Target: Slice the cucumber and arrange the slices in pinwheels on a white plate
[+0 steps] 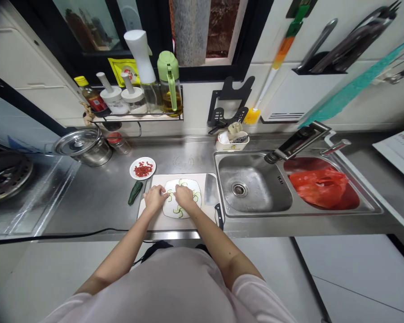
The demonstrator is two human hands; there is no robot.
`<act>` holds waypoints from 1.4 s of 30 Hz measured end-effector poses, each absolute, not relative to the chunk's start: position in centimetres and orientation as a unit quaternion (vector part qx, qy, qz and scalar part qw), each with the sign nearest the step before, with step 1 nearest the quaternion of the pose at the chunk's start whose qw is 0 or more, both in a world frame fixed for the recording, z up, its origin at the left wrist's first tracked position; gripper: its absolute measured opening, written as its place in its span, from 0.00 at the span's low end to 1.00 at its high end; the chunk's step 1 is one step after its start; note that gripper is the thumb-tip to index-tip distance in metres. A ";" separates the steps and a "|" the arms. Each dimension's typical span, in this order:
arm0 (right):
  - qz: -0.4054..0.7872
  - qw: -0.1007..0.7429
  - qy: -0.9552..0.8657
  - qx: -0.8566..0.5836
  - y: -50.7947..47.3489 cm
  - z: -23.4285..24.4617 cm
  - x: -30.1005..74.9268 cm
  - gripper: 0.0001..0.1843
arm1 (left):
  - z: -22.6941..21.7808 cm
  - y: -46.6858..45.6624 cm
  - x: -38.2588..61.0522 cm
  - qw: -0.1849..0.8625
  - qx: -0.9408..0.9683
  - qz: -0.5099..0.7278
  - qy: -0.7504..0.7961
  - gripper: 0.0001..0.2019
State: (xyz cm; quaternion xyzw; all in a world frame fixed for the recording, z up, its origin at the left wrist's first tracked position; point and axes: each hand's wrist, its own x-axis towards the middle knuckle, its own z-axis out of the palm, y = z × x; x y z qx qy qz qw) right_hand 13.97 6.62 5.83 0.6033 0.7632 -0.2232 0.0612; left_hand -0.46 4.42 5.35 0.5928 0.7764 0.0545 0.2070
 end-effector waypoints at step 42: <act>-0.260 -0.298 0.625 0.674 3.7 7.7 23.0 0.18 | 6.8 4.9 2.2 0.162 0.647 0.023 0.744 0.12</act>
